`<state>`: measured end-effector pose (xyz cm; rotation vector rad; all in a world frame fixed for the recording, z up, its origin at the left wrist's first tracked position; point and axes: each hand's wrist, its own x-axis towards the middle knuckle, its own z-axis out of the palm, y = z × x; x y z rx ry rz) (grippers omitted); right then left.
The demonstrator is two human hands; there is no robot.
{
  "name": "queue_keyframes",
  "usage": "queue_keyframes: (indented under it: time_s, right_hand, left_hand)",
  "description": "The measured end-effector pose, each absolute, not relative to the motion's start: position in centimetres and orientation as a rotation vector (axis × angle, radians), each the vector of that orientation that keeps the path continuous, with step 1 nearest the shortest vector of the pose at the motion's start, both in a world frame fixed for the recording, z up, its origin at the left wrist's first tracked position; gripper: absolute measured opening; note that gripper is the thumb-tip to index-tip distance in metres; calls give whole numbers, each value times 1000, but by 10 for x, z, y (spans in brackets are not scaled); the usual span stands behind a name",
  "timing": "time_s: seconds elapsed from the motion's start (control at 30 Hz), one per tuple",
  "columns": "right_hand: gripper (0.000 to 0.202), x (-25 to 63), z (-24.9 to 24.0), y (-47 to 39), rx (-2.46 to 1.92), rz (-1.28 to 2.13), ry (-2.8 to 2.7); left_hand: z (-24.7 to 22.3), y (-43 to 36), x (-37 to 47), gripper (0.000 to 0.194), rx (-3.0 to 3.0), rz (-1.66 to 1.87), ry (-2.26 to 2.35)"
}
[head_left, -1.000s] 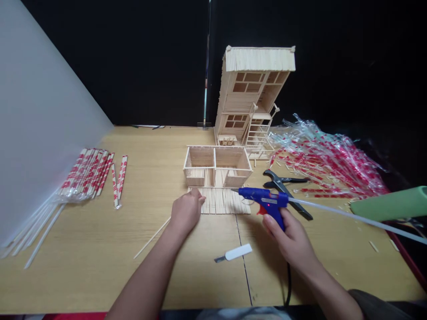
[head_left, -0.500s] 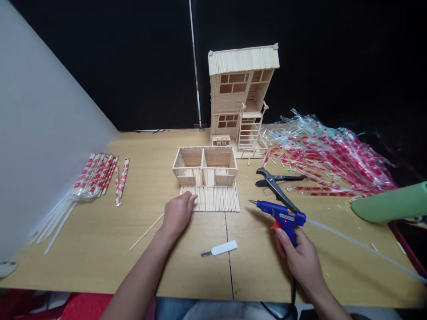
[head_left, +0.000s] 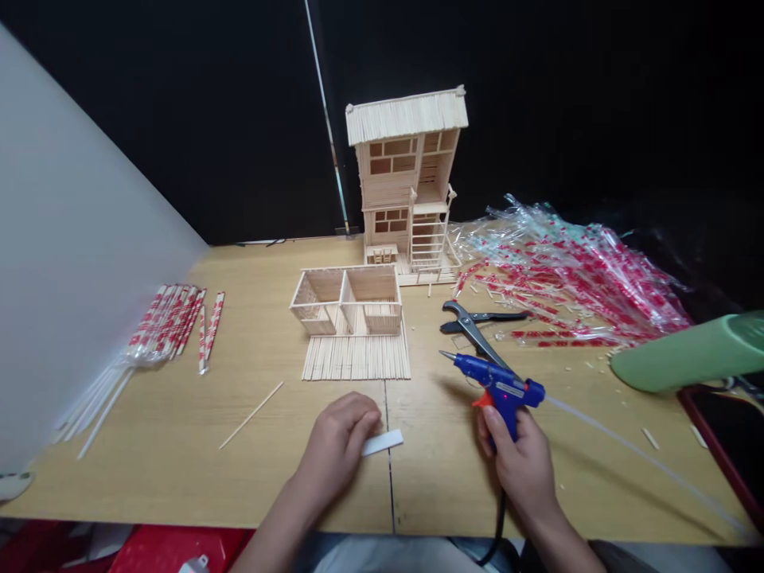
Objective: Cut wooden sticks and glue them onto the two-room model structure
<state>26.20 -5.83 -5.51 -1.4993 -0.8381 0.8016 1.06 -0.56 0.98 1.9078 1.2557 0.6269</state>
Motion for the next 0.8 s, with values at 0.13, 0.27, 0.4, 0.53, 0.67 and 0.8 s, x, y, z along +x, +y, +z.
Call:
queue_keyframes:
  time_s: [0.13,0.27,0.4,0.53,0.67,0.8]
  right_hand:
    - [34,266,-50,-61,-1429,795,-722]
    - [33,272,-48,-65,-1374,756,-577]
    - [33,275,-49,-68,-1352,773,-541]
    - [34,276,-50,-70,-1358,793,-548]
    - [33,278,-49,-71,-1355,798,-543]
    - [33,279,-47,-70,-1313,818,-516]
  left_hand:
    - [8,24,47,19,2268,461,1181]
    - [-6,53,88,43,2545,277,1168]
    - [-24,73,120,55,2694,153,1324]
    - [-31,78,134,59,2689,44,1459]
    - [-16,61,128,58,2549,-31,1313]
    - [-1,37,118,59,2529,5,1163]
